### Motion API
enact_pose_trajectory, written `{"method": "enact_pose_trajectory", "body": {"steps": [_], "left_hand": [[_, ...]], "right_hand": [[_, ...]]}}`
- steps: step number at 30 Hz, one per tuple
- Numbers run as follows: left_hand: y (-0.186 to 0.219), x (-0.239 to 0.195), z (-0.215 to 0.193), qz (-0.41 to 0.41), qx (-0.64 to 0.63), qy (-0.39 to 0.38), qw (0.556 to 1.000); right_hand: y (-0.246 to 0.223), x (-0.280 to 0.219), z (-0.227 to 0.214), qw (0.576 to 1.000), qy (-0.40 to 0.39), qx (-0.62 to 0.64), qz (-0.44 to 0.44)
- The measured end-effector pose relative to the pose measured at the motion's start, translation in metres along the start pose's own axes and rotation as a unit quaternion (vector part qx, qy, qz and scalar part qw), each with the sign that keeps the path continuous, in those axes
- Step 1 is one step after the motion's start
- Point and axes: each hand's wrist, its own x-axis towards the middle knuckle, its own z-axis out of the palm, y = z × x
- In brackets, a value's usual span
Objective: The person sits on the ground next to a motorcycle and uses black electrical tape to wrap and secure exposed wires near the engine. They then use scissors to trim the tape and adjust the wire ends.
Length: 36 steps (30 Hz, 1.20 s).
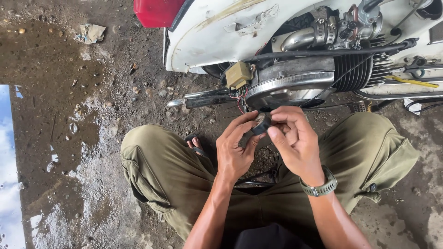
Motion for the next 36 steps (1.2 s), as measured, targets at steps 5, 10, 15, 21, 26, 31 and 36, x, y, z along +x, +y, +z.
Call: {"method": "enact_pose_trajectory", "body": {"steps": [5,10,15,21,26,31,36], "left_hand": [[-0.009,-0.006,0.006,0.018,0.043,0.011,0.999],[-0.018,-0.015,0.013,0.041,0.118,0.043,0.991],[-0.029,-0.026,0.018,0.069,0.195,0.068,0.976],[-0.031,-0.029,0.023,0.053,0.195,0.083,0.976],[-0.035,-0.032,0.023,0.050,0.202,0.093,0.974],[-0.037,-0.035,0.022,0.045,0.208,0.096,0.972],[-0.037,-0.035,0.023,0.033,0.193,0.096,0.976]], "right_hand": [[-0.019,-0.002,0.006,0.992,0.000,-0.113,-0.047],[-0.022,0.001,0.014,0.987,0.012,-0.147,-0.062],[-0.015,-0.004,0.016,0.986,0.016,-0.151,-0.062],[-0.007,-0.006,0.018,0.988,0.022,-0.143,-0.046],[-0.004,-0.004,0.020,0.990,0.012,-0.137,-0.043],[0.002,-0.005,0.020,0.990,-0.004,-0.134,-0.038],[-0.007,-0.004,0.023,0.993,0.010,-0.116,-0.023]]}}
